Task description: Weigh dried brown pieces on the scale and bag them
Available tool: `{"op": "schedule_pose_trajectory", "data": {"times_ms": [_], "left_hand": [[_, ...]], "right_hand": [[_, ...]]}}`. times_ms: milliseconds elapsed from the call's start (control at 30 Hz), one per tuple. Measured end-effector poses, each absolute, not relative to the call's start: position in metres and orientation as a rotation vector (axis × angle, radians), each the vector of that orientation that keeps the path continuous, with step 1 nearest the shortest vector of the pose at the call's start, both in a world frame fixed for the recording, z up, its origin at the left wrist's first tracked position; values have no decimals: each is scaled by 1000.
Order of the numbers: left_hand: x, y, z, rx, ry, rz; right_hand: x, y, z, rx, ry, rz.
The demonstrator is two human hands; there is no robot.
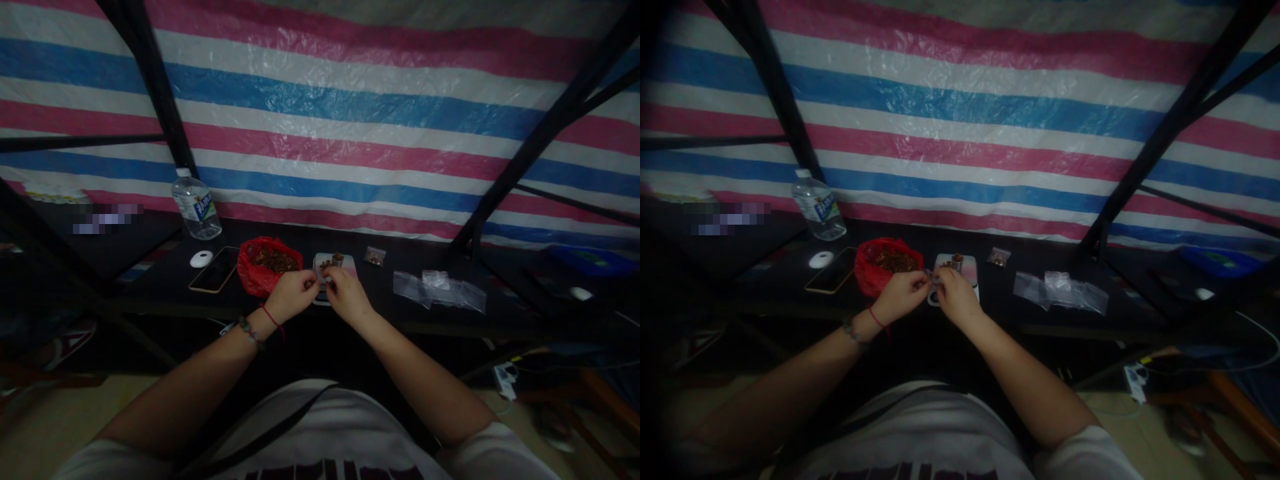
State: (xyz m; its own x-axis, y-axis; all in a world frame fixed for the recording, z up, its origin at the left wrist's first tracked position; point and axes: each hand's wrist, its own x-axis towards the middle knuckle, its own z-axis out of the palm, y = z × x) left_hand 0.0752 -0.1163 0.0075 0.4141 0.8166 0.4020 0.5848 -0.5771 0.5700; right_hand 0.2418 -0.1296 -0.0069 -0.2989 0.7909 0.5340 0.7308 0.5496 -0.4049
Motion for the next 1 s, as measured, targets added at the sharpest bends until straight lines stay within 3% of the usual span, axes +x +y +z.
{"op": "schedule_pose_trajectory", "data": {"times_ms": [233, 400, 533, 633, 800, 1000], "left_hand": [[78, -117, 4, 2393, 1230, 876], [76, -121, 7, 2475, 1062, 817], [70, -122, 18, 2696, 1012, 984], [65, -119, 20, 2836, 971, 904], [61, -114, 15, 2842, 965, 714], [57, -109, 17, 2759, 941, 731]], "right_hand": [[245, -126, -8, -1188, -2147, 88], [250, -120, -4, -1104, -2306, 299], [255, -122, 5, -1164, -2164, 521], [254, -125, 10, -1117, -2123, 661], [250, -128, 9, -1057, -2140, 725], [248, -123, -7, -1026, -2021, 776]]}}
